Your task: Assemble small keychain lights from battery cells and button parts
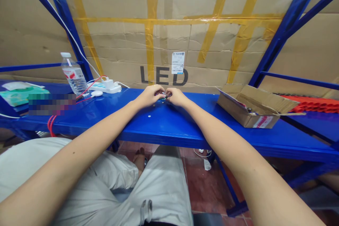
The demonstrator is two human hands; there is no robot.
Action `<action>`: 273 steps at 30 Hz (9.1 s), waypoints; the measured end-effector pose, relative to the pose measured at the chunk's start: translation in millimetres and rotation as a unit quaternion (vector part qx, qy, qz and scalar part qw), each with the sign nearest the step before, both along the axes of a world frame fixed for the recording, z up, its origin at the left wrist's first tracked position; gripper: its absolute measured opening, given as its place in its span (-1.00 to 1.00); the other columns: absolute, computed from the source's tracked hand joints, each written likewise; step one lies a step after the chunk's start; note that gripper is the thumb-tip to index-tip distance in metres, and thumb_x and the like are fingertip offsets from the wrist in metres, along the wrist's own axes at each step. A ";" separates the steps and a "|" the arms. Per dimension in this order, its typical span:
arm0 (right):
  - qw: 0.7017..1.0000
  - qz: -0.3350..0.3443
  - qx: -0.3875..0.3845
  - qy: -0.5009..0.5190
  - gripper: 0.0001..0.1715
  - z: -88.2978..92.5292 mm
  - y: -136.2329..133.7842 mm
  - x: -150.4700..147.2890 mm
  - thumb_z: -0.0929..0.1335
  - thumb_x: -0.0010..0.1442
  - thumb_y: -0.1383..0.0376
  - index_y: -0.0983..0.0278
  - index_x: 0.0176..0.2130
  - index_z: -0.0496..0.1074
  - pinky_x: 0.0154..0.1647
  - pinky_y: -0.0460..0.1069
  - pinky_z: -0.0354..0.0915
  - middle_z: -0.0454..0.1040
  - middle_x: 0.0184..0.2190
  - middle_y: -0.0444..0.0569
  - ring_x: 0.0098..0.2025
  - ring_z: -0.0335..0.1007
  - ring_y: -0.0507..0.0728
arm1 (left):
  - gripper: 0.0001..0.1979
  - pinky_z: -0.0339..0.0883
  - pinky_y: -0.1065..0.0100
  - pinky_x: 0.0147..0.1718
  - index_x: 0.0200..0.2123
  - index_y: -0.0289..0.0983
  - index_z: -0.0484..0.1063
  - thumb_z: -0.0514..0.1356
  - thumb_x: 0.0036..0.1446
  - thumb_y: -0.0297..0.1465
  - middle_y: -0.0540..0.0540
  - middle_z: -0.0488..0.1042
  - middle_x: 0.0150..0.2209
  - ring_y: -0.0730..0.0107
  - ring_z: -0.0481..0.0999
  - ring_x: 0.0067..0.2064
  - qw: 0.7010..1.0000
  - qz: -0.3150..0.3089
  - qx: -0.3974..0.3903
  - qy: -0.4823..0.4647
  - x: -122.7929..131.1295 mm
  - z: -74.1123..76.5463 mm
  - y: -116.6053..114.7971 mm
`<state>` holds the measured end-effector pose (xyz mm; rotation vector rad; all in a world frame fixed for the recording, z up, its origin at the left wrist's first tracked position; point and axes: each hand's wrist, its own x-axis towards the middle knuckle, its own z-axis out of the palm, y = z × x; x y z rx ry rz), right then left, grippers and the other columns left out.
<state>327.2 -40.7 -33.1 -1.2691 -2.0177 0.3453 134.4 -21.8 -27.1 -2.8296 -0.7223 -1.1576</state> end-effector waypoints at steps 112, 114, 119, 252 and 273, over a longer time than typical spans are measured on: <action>0.993 -0.058 -0.029 -0.100 -0.80 9.7 -6.4 6.8 0.45 0.03 0.42 0.32 -0.26 0.60 -0.22 -0.04 0.32 0.62 -0.34 0.00 -0.31 0.47 0.12 | -0.84 0.48 0.38 -0.40 -0.17 -0.29 0.44 0.14 0.18 -0.53 -0.15 0.57 -0.22 0.40 0.55 -0.33 0.917 0.059 -0.316 -0.234 -6.4 -7.6 24.6; 0.996 0.015 -0.028 -0.078 -0.73 8.3 -10.5 -2.3 0.42 0.08 0.43 0.31 -0.18 0.60 -0.18 -0.06 0.33 0.63 -0.28 -0.03 -0.25 0.50 0.11 | -0.84 0.50 0.39 -0.44 -0.16 -0.29 0.43 0.13 0.19 -0.51 -0.14 0.55 -0.22 0.43 0.53 -0.36 0.909 0.071 -0.334 -0.240 -6.3 -7.6 25.0; 0.990 0.106 0.015 -0.095 -0.65 1.1 -19.9 -27.9 0.43 0.09 0.44 0.26 -0.09 0.61 -0.06 -0.01 0.34 0.62 -0.19 -0.02 -0.17 0.51 0.13 | -0.81 0.52 0.35 -0.43 -0.12 -0.29 0.43 0.10 0.21 -0.52 -0.12 0.52 -0.23 0.43 0.53 -0.36 0.902 0.081 -0.346 -0.247 -7.1 -6.4 25.3; 0.982 -0.050 -0.025 -0.183 -0.83 0.3 -0.5 9.6 0.29 0.17 0.49 0.25 -0.40 0.29 -0.35 -0.04 0.17 0.52 -0.39 0.04 -0.39 0.33 0.11 | -0.95 0.28 0.30 -0.26 -0.29 -0.28 0.42 0.20 0.16 -0.43 -0.05 0.47 -0.37 0.32 0.43 -0.31 0.982 0.069 -0.172 -0.031 -6.8 -15.8 10.6; 0.996 -0.006 0.011 -0.094 -0.85 -10.9 1.4 -11.5 0.18 0.22 0.41 0.21 -0.39 0.11 -0.31 -0.02 0.12 0.31 -0.43 -0.10 -0.36 0.19 0.09 | -0.94 0.30 0.29 -0.20 -0.28 -0.30 0.45 0.19 0.15 -0.47 -0.06 0.51 -0.36 0.33 0.44 -0.30 0.983 0.052 -0.175 -0.023 -7.0 -12.5 3.7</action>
